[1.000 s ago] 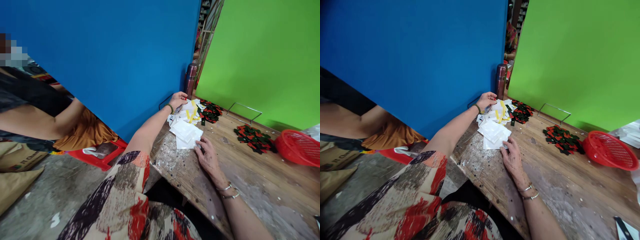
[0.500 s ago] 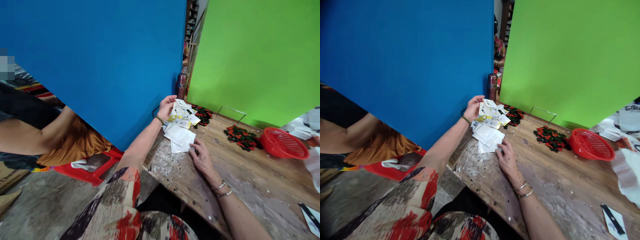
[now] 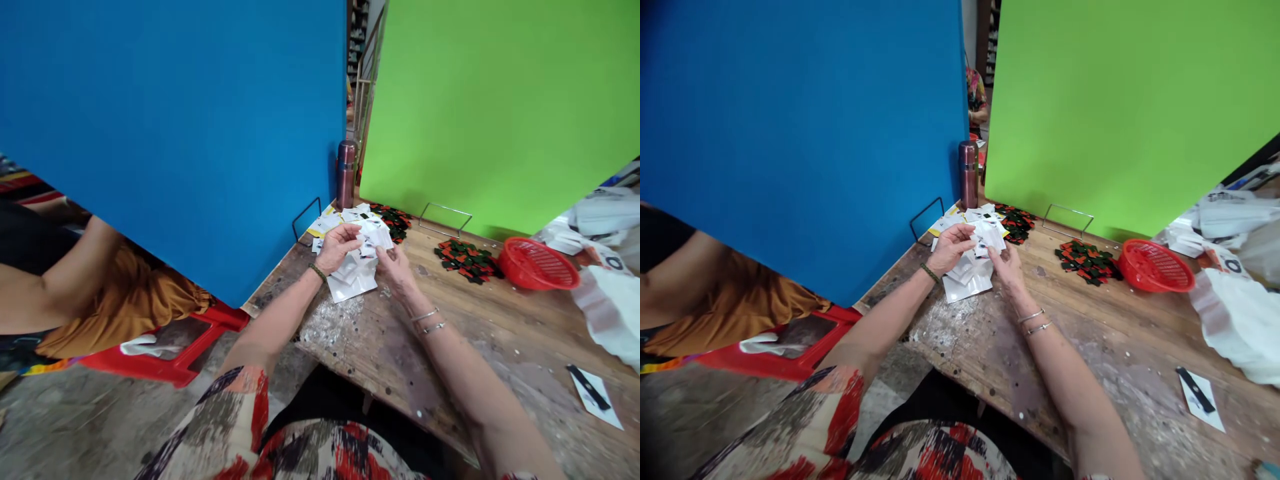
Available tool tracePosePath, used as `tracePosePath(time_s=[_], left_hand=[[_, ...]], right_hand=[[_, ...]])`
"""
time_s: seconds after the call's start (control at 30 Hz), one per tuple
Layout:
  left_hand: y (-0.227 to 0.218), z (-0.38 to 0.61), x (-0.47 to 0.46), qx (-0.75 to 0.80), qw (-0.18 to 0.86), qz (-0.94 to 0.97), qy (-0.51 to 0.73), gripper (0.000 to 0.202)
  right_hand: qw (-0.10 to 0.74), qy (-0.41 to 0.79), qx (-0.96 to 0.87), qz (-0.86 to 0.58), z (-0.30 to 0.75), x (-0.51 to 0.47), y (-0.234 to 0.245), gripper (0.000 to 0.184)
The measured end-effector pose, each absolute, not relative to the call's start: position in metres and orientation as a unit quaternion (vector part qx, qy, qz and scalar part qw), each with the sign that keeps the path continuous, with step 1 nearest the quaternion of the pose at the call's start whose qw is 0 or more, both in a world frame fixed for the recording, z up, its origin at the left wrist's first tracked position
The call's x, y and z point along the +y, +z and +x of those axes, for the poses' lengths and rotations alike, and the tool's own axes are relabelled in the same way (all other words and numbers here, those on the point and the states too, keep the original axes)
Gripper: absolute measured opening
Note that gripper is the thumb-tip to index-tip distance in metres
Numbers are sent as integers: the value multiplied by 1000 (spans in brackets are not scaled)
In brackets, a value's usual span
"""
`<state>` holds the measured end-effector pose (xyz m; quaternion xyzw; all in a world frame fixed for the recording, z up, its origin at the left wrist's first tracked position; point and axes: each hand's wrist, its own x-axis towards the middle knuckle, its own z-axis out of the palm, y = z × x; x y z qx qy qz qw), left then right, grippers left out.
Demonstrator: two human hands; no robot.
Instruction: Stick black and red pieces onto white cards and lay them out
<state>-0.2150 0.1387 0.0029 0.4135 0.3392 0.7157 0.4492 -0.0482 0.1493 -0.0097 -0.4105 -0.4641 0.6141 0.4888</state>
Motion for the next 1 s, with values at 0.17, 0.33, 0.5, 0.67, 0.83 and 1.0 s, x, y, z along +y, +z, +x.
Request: tracePosePath(time_s=[0.17,0.33,0.5,0.67,0.83,1.0], left_hand=[[-5,-212,138,327,470,438,693,49],[-19,-212,142,358,462,422,693,47],[-25,-211,145,390,489,365,690,43],[-20,-222,149,430,449,305,722,38],[-15,-217,144,456,434,340,698,39],[-12,-209,142,475,441,389,655,20]], right_hand=[[507,628,-464,-366,-59,175,1,65],[504,659,-408,-383,-57,187,-5,47],[555,614,-387,-407,-57,188,-11,38],[586,571,-371,-439,-49,199,-12,38],[567,580,-382,-443,-46,206,-19,40],[564,592,-394,-421,-51,202,-25,41]])
